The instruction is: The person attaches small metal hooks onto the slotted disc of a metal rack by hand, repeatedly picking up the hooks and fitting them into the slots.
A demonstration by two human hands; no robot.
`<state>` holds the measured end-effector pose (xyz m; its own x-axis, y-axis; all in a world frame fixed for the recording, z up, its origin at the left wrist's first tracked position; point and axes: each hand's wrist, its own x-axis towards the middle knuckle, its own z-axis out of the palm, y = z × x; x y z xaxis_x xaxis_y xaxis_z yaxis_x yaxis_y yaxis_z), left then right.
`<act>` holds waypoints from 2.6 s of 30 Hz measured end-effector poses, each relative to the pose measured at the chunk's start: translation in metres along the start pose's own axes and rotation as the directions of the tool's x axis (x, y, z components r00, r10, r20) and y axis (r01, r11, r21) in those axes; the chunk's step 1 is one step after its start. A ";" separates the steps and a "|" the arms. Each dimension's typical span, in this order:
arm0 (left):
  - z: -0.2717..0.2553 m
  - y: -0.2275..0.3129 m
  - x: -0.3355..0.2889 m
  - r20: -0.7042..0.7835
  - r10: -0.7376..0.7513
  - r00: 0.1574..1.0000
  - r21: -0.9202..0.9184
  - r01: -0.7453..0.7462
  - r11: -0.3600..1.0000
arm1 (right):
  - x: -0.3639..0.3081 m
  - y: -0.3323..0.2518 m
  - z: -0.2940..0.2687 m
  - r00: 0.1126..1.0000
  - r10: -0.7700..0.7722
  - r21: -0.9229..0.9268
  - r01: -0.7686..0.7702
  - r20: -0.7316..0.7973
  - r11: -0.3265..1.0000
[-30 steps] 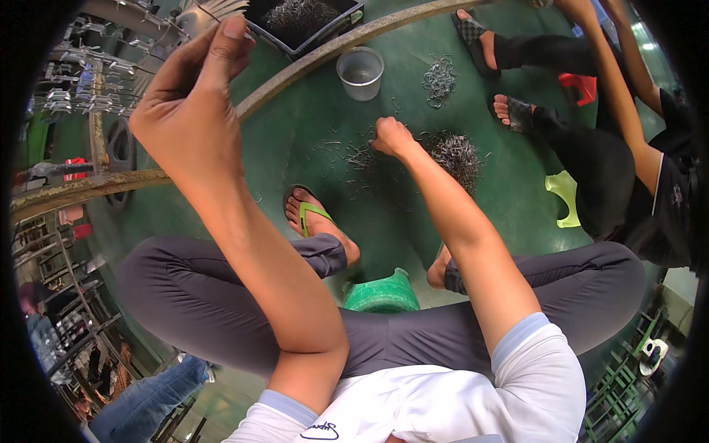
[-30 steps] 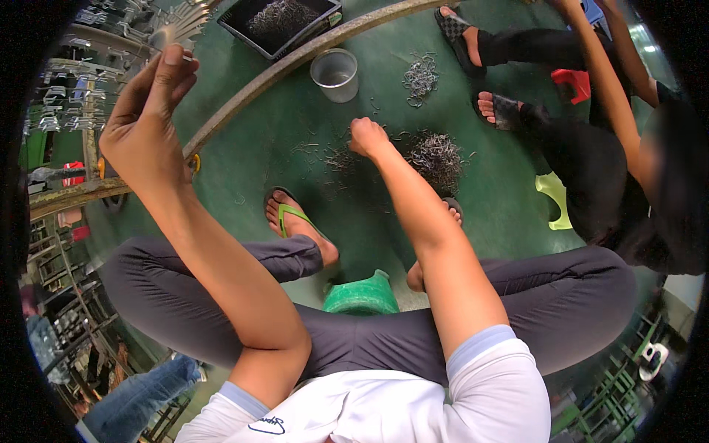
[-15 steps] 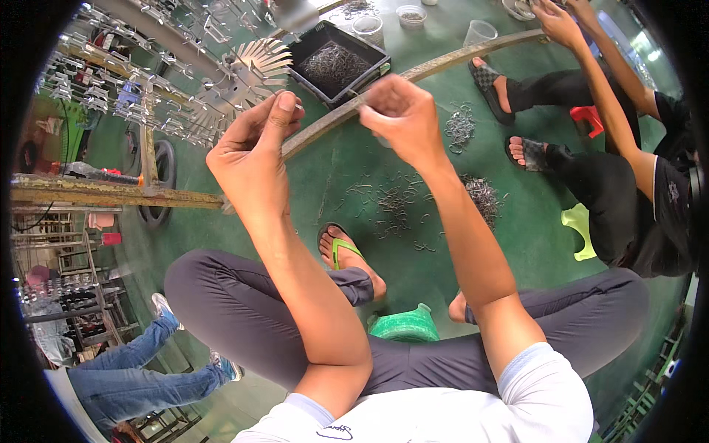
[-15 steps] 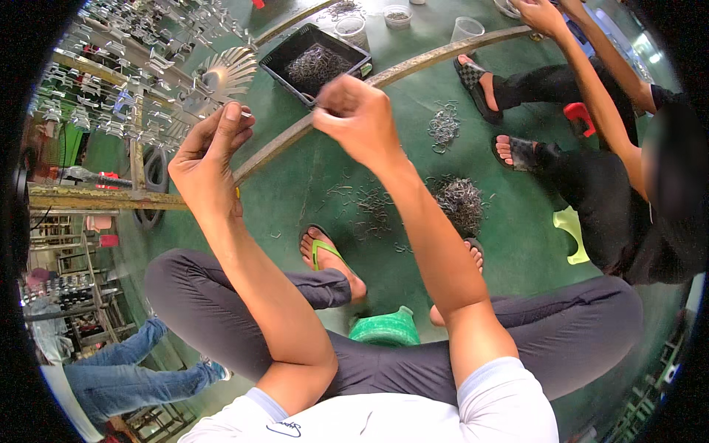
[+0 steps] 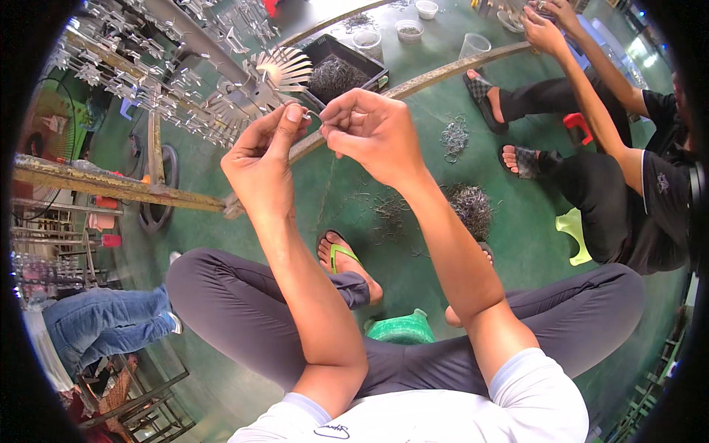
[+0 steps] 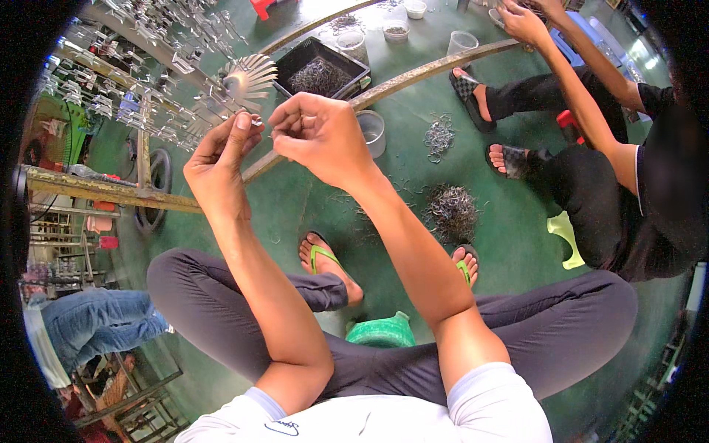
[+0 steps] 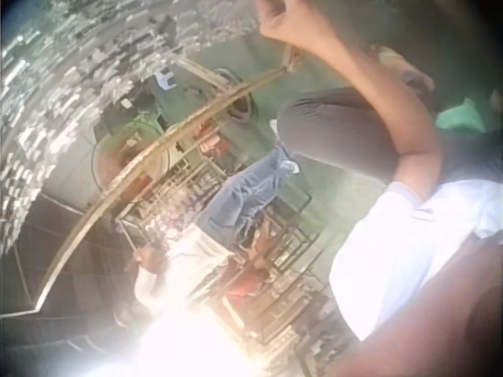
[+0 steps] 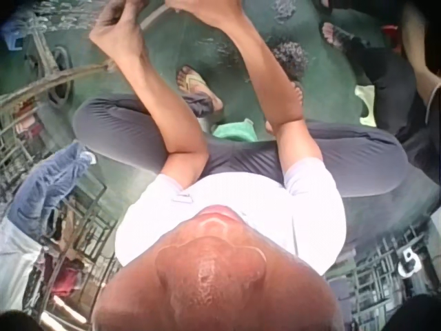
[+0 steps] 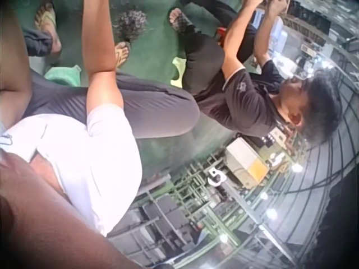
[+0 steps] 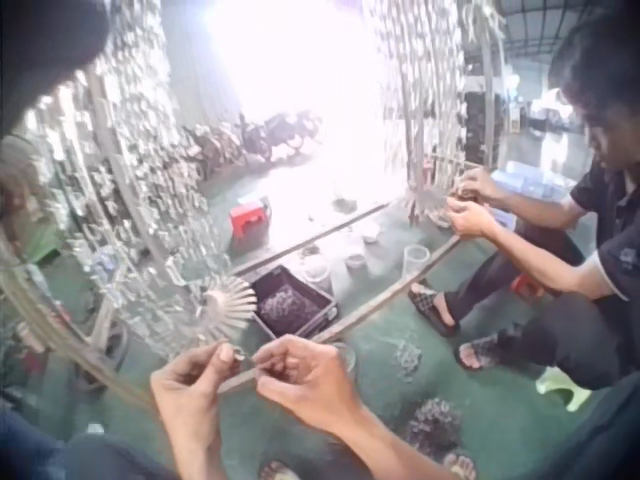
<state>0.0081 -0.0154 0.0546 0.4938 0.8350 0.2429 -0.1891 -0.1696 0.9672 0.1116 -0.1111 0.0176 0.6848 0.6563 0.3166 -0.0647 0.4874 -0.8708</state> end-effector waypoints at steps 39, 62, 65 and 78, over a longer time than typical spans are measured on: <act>0.016 -0.058 -0.006 -0.194 0.451 0.871 0.440 -0.333 0.834 | 0.083 -0.044 0.024 0.892 0.181 -0.790 0.253 0.413 0.558; -0.012 -0.065 0.013 -0.116 -0.254 0.960 -0.727 0.092 0.681 | 0.105 -0.004 0.013 0.875 0.099 -0.722 0.321 0.474 0.613; -0.011 -0.065 0.011 -0.116 -0.254 0.960 -0.715 0.096 0.693 | 0.103 -0.004 0.013 0.863 0.056 -0.705 0.370 0.502 0.605; -0.012 -0.073 0.006 -0.087 -0.232 0.969 -0.731 0.096 0.675 | 0.095 0.005 0.014 0.889 0.088 -0.638 0.251 0.450 0.728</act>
<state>0.0146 0.0083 -0.0158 0.4486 0.8937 0.0042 -0.7009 0.3489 0.6221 0.1660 -0.0384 0.0487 0.2766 0.8853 0.3738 0.5882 0.1516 -0.7944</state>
